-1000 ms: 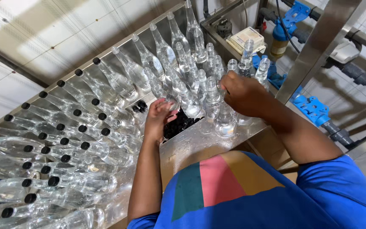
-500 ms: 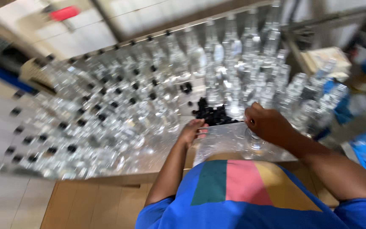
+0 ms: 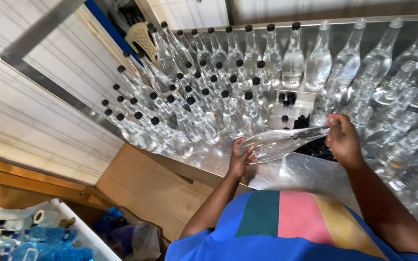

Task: The person repeatedly picks up clear glass bottles filled with liquid from a metal tray and screws black caps onto them by hand. The capped bottles are then placed back into the tray alongside other finished bottles.

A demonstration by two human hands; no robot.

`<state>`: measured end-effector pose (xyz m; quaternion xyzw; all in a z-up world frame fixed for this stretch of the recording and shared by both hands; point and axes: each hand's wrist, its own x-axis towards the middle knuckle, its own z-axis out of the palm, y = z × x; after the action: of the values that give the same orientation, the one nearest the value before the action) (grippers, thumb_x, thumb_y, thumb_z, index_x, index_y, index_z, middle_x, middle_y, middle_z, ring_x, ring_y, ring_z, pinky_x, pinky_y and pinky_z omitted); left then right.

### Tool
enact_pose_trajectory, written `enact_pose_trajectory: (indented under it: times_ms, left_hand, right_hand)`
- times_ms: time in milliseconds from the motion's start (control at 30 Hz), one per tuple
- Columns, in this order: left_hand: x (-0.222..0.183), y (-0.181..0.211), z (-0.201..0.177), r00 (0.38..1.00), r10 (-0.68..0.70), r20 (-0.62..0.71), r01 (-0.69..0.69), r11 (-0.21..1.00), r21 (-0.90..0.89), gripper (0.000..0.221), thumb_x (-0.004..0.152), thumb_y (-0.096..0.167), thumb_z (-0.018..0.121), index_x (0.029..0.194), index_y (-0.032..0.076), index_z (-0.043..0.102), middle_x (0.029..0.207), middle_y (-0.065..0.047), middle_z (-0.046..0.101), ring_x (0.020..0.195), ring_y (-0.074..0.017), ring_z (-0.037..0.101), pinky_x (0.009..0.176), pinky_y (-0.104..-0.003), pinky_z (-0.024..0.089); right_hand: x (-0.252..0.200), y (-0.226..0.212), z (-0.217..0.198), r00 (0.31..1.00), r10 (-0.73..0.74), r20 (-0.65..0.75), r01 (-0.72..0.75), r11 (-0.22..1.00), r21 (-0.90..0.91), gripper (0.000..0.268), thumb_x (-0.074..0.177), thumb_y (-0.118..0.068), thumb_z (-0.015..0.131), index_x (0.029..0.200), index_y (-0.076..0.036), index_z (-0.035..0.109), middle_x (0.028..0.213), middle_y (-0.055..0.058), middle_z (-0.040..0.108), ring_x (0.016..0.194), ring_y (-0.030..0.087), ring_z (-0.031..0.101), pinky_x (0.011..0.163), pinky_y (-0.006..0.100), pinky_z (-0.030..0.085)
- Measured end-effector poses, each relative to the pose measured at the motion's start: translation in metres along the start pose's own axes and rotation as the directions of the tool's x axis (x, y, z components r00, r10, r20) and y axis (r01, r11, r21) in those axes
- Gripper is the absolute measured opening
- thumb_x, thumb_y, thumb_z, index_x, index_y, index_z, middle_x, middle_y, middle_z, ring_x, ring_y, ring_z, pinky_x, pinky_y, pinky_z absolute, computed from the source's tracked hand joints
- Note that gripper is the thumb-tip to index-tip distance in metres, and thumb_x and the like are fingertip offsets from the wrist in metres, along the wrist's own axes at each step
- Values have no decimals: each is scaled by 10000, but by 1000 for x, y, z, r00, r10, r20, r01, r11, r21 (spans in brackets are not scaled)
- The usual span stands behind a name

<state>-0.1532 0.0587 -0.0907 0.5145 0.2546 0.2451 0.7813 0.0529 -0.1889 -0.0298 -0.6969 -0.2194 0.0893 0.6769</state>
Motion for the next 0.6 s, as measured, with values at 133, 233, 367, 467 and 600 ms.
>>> enact_pose_trajectory:
  times_ms: [133,233,367,467,600]
  left_hand:
    - [11,26,-34,983,-166,-84,168,986,14,540,957,297,840,1424,283,569,1212,-95,687,773,-176,655,583,-252,476]
    - [14,36,-57,972,-228,-63,226,973,-36,579,930,463,818,1443,251,655,1568,-73,583,1435,-297,576,709,-590,709]
    - [15,36,-86,980,-191,-57,191,982,-3,574,947,451,799,1422,162,656,1543,-84,590,1369,-298,575,609,-497,693]
    - [23,40,-103,987,-160,3,160,987,35,455,991,388,787,1370,158,687,1505,-106,672,1295,-319,666,505,-398,696]
    - [34,31,-124,979,-200,43,194,975,111,506,972,380,822,1387,191,602,1487,-172,753,789,-244,772,575,-436,711]
  right_hand:
    - [7,-11,3,935,93,342,-231,892,389,581,1094,-136,394,1672,-105,338,1787,215,369,904,321,587,1108,729,489]
    - [-11,-22,23,933,34,359,-114,972,205,732,1069,-387,512,1713,-42,460,1139,256,731,1083,390,772,1133,646,581]
    - [-14,12,47,946,-319,49,288,765,-576,363,1184,-351,532,1111,3,572,806,161,670,671,277,653,690,429,462]
    - [-10,20,64,818,-554,155,440,430,-788,388,1174,-421,510,998,-104,650,886,109,641,839,333,609,734,471,423]
    - [-9,25,88,695,-716,64,554,477,-682,345,1188,-5,520,1073,-9,845,940,171,842,764,272,809,576,382,590]
